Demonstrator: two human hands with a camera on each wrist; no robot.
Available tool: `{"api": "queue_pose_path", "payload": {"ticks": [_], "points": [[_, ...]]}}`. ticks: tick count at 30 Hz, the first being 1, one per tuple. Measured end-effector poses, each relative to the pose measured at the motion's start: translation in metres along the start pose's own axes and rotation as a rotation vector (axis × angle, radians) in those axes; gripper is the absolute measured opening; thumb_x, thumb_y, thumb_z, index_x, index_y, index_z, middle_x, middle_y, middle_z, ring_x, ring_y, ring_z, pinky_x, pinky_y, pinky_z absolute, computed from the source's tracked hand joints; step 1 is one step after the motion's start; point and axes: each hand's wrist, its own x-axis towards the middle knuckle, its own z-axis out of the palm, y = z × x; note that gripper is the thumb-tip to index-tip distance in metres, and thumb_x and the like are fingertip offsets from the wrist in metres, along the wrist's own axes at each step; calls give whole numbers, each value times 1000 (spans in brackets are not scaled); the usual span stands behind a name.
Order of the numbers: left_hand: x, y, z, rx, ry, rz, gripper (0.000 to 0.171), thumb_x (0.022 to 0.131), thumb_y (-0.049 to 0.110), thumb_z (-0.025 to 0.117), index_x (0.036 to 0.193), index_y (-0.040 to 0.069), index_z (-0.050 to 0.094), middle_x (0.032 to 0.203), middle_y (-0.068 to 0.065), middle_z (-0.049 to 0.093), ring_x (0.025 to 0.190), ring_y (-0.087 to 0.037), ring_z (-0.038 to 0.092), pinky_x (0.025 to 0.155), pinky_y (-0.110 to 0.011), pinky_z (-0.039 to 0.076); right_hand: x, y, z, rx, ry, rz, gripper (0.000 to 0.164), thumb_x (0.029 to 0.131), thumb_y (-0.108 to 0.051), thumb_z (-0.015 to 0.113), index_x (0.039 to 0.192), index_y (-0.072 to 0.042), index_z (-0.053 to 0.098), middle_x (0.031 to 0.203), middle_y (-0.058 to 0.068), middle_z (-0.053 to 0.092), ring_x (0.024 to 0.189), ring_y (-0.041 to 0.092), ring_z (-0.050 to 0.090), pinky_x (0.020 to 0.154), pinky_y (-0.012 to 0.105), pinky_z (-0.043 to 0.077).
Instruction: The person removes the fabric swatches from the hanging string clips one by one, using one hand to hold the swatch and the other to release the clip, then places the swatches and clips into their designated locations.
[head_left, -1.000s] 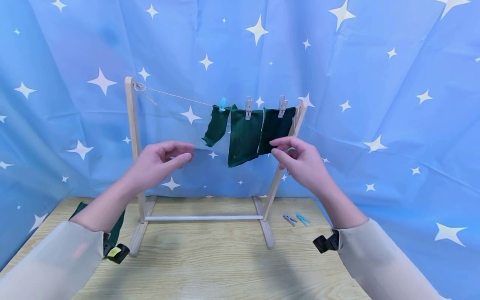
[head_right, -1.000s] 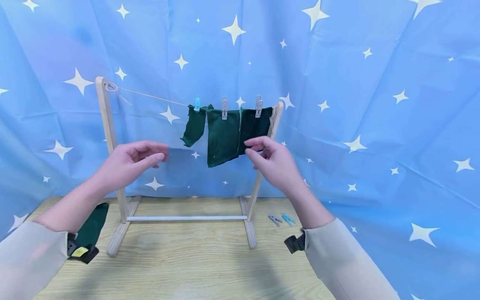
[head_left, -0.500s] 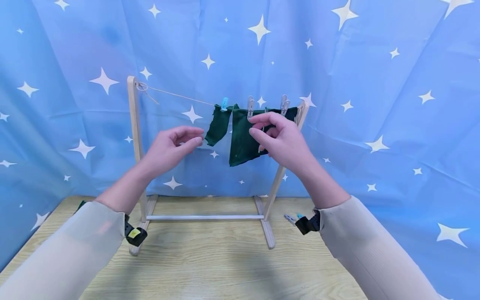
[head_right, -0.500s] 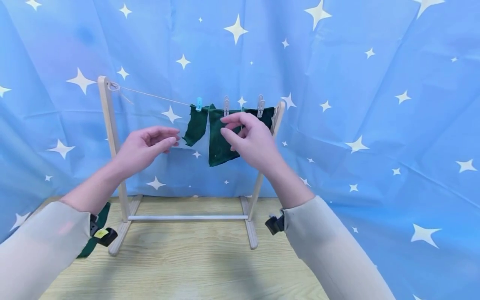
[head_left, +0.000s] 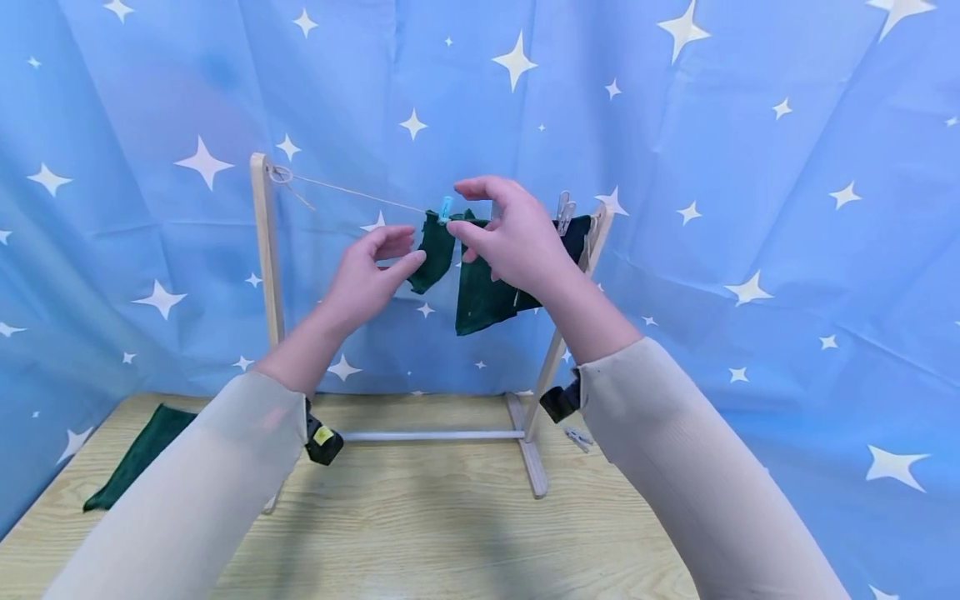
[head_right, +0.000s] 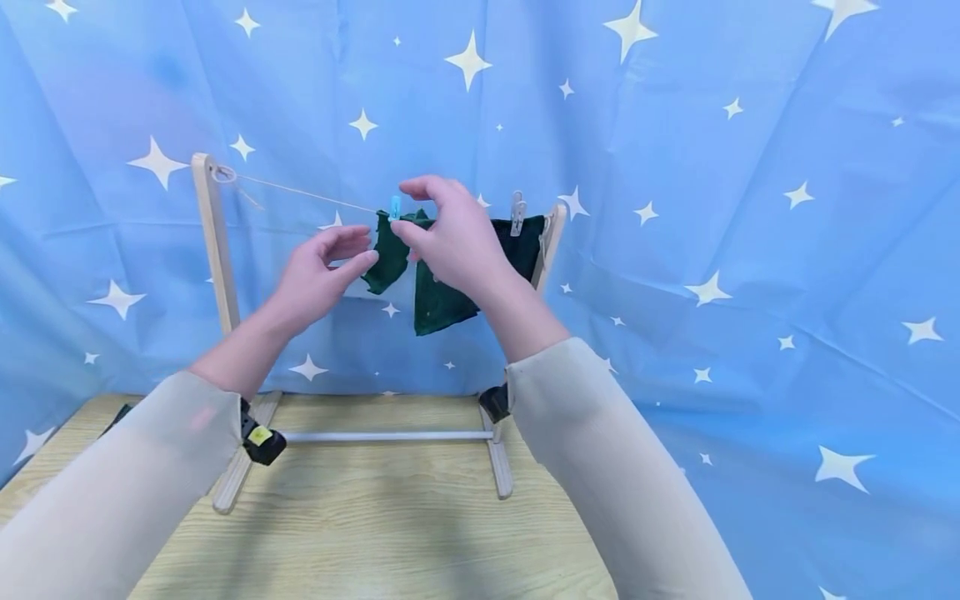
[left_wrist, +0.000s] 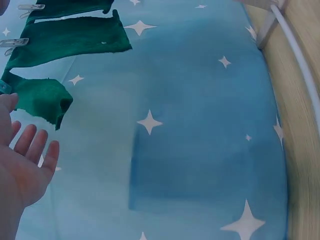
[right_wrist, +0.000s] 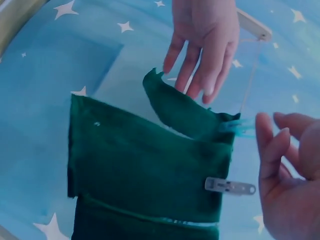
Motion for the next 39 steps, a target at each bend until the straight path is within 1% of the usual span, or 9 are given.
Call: {"api": "queue_pose_path", "payload": {"ticks": [3,7,15,19,24,26,30,34,39], "points": [[7,3,6,-24,-7,-30,58,110,39,68,162,16,54,160,-9,61,148,-30,57,118,-55,54,8,-4,5,-49,-22,27,58,109,-29,73,163,-21,53,164,2,53,91,29,79,64,34,63],[15,8,14,-72,10,-35,54,111,37,68,159,14,57,153,-10,65,141,-28,61,114,-52,57,15,-6,10,-60,-21,71,59,109,-27,71,164,-21,51,166,2,50,90,28,80,67,34,63],[25,15,27,-148,46,-63,42,110,35,70,146,14,69,135,-13,71,123,-29,71,106,-50,61,21,-7,20,-40,14,85,50,111,-28,68,159,-19,57,159,4,55,85,28,78,65,33,61],[24,18,30,-189,86,-76,33,110,31,70,135,10,74,126,-15,75,116,-30,75,106,-49,62,21,-6,21,-37,18,72,48,111,-27,68,157,-18,59,156,5,60,82,25,77,63,33,60],[21,21,32,-257,110,-116,31,110,29,70,130,5,74,122,-16,78,111,-28,75,108,-48,61,20,-3,19,-59,22,65,48,111,-26,68,157,-16,59,154,6,63,84,27,78,64,33,60],[20,22,31,-267,108,-130,31,110,29,71,130,5,74,118,-14,78,108,-26,74,106,-47,61,19,-3,19,-65,34,53,46,112,-25,68,156,-15,60,152,7,64,88,30,79,65,34,60],[17,23,30,-270,93,-134,32,109,28,72,130,4,74,109,-9,76,103,-23,73,101,-43,62,17,-1,18,-70,77,27,41,113,-23,65,152,-11,62,143,7,68,88,27,78,67,33,61],[14,24,27,-279,72,-130,33,108,28,73,131,4,73,110,-9,75,102,-21,72,97,-38,62,14,0,16,-71,125,19,37,113,-21,64,148,-9,64,136,7,72,87,23,77,67,32,63],[9,27,24,-292,51,-124,34,108,30,74,131,5,73,113,-8,75,105,-22,71,98,-36,60,11,4,14,-64,173,0,31,113,-20,63,141,-7,67,128,9,76,85,27,77,66,32,63]]}}
